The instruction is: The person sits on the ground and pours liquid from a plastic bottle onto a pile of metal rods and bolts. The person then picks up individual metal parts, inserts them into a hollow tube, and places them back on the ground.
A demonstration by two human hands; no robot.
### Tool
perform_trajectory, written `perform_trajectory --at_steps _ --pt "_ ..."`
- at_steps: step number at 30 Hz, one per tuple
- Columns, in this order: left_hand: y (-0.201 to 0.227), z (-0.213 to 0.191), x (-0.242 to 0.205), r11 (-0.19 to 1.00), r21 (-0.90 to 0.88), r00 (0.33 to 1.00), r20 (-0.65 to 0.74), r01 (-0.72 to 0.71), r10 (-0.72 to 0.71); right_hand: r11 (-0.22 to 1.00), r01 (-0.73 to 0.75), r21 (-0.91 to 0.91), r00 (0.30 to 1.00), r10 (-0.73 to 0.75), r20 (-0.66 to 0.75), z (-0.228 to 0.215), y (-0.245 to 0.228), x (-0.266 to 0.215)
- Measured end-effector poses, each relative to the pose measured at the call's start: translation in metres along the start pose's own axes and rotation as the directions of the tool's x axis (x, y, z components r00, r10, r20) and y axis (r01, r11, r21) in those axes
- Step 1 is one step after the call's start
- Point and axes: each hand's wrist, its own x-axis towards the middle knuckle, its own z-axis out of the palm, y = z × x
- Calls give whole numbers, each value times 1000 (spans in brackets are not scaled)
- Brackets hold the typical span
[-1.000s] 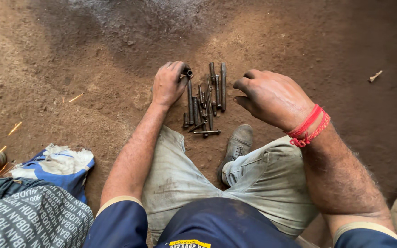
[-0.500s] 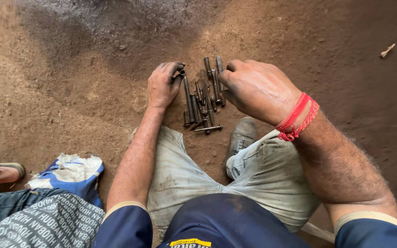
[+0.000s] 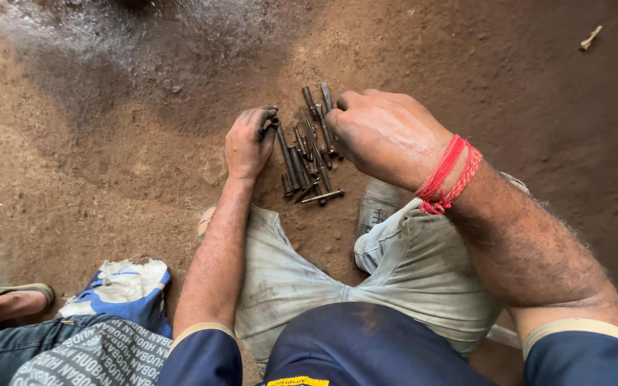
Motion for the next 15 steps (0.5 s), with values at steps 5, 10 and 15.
perform_trajectory --at_steps 5,10,15 --pt "4 0 -2 998 5 996 -62 -58 58 999 -13 37 989 8 149 12 -5 9" --pt "11 -3 2 994 10 982 -152 -109 109 998 -52 -23 947 56 316 46 -8 27" --pt "22 -7 0 983 -2 959 -220 -184 179 999 13 -43 957 0 290 71 0 33"
